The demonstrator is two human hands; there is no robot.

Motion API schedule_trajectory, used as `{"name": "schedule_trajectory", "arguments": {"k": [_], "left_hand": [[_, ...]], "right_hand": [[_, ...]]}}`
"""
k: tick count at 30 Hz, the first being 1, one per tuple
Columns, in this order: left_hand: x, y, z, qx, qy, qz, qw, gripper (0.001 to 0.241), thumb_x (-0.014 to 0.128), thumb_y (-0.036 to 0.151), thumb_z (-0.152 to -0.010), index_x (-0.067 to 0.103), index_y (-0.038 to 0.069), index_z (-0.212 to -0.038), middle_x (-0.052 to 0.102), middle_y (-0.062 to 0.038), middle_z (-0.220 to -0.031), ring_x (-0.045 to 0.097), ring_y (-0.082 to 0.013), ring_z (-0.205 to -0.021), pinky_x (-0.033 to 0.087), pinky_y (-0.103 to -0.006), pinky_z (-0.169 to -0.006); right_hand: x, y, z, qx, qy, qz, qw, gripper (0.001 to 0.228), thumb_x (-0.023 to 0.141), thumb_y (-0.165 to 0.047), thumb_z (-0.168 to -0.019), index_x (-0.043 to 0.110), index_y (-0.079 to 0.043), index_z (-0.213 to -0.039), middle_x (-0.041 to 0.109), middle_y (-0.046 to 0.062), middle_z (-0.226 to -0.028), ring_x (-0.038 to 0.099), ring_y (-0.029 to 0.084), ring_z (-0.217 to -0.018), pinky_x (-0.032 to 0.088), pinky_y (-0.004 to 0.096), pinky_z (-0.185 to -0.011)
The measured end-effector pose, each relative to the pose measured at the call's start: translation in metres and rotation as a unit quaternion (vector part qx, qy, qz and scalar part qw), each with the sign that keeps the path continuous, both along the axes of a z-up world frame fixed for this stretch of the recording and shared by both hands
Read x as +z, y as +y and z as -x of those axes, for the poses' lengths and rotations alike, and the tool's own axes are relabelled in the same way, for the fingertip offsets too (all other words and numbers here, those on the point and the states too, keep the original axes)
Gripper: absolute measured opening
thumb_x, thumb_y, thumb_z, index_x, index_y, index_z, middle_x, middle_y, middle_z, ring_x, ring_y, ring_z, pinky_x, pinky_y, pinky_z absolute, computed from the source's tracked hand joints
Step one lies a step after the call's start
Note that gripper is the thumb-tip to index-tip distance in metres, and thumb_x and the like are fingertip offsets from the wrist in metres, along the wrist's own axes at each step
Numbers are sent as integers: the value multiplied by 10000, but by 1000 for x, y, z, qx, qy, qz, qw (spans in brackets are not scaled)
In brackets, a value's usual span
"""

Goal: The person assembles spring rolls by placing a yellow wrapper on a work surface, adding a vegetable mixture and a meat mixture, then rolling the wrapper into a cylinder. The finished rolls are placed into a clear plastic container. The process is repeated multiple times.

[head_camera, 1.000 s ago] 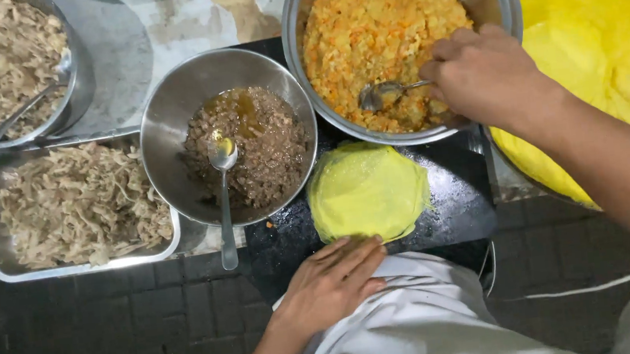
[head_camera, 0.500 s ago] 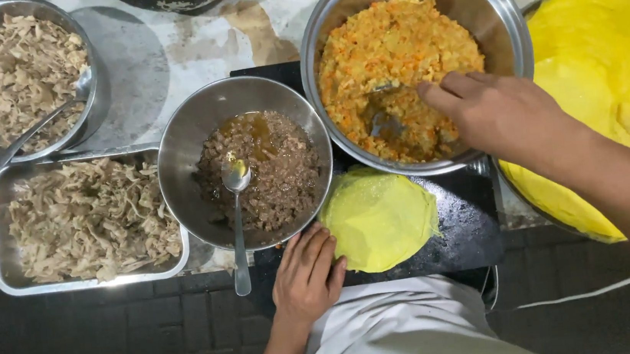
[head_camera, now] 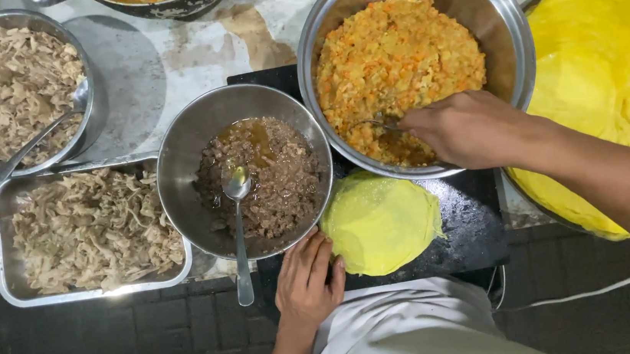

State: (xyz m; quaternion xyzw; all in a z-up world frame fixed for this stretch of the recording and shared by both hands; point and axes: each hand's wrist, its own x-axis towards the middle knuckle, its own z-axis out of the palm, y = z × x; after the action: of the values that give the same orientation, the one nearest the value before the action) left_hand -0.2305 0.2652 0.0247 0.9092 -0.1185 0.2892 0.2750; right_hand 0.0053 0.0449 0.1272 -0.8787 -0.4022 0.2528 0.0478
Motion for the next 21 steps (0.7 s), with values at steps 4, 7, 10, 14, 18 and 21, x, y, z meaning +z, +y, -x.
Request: {"name": "schedule_trajectory", "arguments": {"k": [4,7,10,14,18,21], "left_hand": [[-1,-1,2,4,2,2,1000,273,545,194,-980,664,-44,-1042,672,-189,-1056,682,-317,-1019,596,-410,-870],[-2,0,2,1,-3,-4,1000,267,554,187,-974,654,-48,-1050,673,-194,-1055,684,-326,-1019,593,-418,-878],[3,-2,1,4,-1,1,1000,266,550,181,-977,654,-53,-1046,664,-193,-1058,677,-330,-1030,588,-420,-874],[2,-2,2,2,-3,11,1000,248,555,177,-978,638,-40,-1065,658,-185,-1064,675,-326,-1036,580,-425,-875],[6,-2,0,-16,-6,43,999,264,564,183,-985,617,-42,-1113,599,-169,-1135,647,-310,-1052,534,-460,-920],[15,-3,-2,-32,0,93,995,290,547,166,-995,612,-83,-1129,593,-206,-1169,643,-343,-1074,555,-465,-960]], "right_hand": [[4,-5,12,-19,-8,-37,999,195,530,-171,-985,651,-102,-1121,700,118,-651,665,262,-470,517,392,-414],[16,-9,23,-65,8,2,998,217,485,-217,-997,636,-148,-1137,640,89,-512,565,229,-380,425,366,-404],[33,-9,37,-132,25,65,989,172,466,-275,-996,595,-206,-1087,709,106,-730,693,346,-637,512,464,-574],[34,-30,40,-184,19,7,983,195,497,-289,-965,657,-228,-1060,745,65,-827,693,366,-692,489,459,-594],[38,-45,55,-279,118,-123,945,230,576,-197,-933,751,-180,-1081,740,-10,-768,583,120,-628,437,267,-622],[32,-56,85,-213,96,-182,955,242,574,-205,-911,736,-178,-1088,802,-60,-908,721,92,-703,525,251,-670]]}}
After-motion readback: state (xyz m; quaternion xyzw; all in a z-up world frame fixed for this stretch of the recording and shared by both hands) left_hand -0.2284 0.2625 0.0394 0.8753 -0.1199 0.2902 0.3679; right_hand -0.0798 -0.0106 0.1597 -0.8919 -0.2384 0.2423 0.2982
